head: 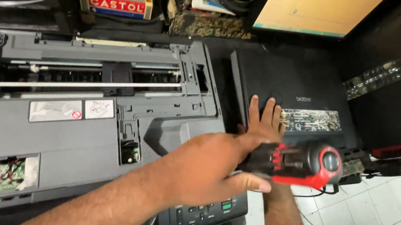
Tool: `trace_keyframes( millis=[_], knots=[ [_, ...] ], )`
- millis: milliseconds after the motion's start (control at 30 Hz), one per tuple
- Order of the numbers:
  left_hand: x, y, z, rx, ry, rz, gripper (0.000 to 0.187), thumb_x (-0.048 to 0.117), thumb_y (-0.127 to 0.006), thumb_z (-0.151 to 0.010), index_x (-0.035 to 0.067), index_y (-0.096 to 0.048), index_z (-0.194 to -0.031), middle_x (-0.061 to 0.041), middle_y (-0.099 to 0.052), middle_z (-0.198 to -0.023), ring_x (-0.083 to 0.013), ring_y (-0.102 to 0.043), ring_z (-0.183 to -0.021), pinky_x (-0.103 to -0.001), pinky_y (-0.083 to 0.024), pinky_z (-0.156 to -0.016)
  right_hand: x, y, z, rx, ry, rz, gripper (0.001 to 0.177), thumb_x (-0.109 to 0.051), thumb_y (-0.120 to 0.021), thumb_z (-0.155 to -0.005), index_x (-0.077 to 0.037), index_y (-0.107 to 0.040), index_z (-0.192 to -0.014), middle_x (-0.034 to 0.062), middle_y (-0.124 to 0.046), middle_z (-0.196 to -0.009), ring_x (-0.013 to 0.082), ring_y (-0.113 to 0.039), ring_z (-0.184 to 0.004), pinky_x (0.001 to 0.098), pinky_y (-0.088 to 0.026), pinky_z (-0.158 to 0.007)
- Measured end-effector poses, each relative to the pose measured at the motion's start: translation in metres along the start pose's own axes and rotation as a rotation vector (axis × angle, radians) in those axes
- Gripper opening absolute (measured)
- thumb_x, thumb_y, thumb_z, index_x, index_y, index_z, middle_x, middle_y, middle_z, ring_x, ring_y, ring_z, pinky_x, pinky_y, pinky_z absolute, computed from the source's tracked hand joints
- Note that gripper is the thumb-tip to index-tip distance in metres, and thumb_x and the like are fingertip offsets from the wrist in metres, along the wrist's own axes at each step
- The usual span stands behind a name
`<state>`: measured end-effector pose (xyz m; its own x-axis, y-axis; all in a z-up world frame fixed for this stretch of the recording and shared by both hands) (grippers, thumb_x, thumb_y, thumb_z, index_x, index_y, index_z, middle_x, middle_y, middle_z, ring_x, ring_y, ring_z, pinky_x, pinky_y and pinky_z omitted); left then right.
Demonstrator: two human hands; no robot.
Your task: The person uses a red and black multi-bit screwdriver to remove screws from the top and front panels of a Brother DCP-J125 printer. They detach the control panel assembly and place it aside, then continue to unscrew fasteners from the printer's chassis.
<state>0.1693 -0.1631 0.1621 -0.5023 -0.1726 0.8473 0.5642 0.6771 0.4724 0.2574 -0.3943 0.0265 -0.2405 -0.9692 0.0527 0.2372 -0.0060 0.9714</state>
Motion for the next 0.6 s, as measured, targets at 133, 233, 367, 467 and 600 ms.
trace_keyframes(
  millis=[133, 233, 367, 467, 600],
  knots=[
    [0.001, 0.006, 0.001, -0.005, 0.059, 0.024, 0.079, 0.065, -0.042, -0.084, 0.011, -0.054, -0.140, -0.010, -0.077, -0.105, -0.0292, -0.074, -0.091, -0.040, -0.055, -0.075, 0.004, -0.002, -0.003, -0.007, 0.080, 0.064, 0.093, -0.050, -0.056, -0.095, -0.029, 0.000, -0.165, 0.0165, 0.007, -0.173, 0.0403, 0.007, -0.159, 0.0602, -0.010, -0.123],
    [0.005, 0.010, 0.002, -0.008, 0.071, 0.080, 0.071, 0.059, -0.048, -0.083, 0.014, -0.056, -0.137, -0.007, -0.077, -0.106, -0.0261, -0.075, -0.092, -0.037, -0.055, -0.078, 0.036, 0.008, -0.012, -0.042, 0.266, -0.050, 0.085, -0.045, -0.048, -0.097, -0.019, -0.003, -0.164, 0.0222, 0.001, -0.171, 0.0415, 0.002, -0.158, 0.0535, -0.009, -0.126],
    [0.006, 0.012, 0.000, -0.036, 0.157, 0.118, 0.041, 0.053, -0.059, -0.083, 0.018, -0.061, -0.106, 0.000, -0.069, -0.077, -0.0209, -0.067, -0.072, -0.034, -0.049, -0.066, 0.062, 0.076, 0.024, 0.082, 0.526, -1.255, 0.059, -0.017, -0.052, -0.095, -0.008, -0.038, -0.151, 0.0279, -0.055, -0.149, 0.0364, -0.060, -0.135, 0.0325, -0.047, -0.109],
    [0.003, 0.010, -0.003, -0.006, 0.153, 0.104, 0.045, 0.057, -0.059, -0.081, 0.018, -0.061, -0.105, 0.001, -0.066, -0.073, -0.0216, -0.065, -0.069, -0.035, -0.048, -0.064, -0.005, 0.131, 0.144, 0.504, 0.830, -1.326, 0.129, -0.099, -0.061, -0.083, 0.003, -0.026, -0.154, 0.0423, -0.050, -0.144, 0.0484, -0.061, -0.127, 0.0475, -0.056, -0.107],
    [-0.009, -0.003, -0.005, 0.052, 0.059, 0.063, 0.051, 0.061, -0.055, -0.081, 0.013, -0.054, -0.097, -0.006, -0.066, -0.071, -0.0287, -0.067, -0.066, -0.040, -0.048, -0.062, -0.028, 0.123, 0.163, 0.495, 0.925, -1.473, 0.096, -0.054, -0.068, -0.088, -0.003, -0.027, -0.158, 0.0427, -0.054, -0.138, 0.0519, -0.066, -0.121, 0.0514, -0.055, -0.118]
  ],
)
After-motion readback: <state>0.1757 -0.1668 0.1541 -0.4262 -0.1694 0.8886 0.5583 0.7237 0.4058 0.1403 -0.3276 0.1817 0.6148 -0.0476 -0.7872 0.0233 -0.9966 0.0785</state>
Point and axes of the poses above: each hand's wrist, its own z-axis away from the middle knuckle, its own y-axis out of the back of the hand, x = y × z, the point moved 2 cm from there along -z, towards the middle knuckle
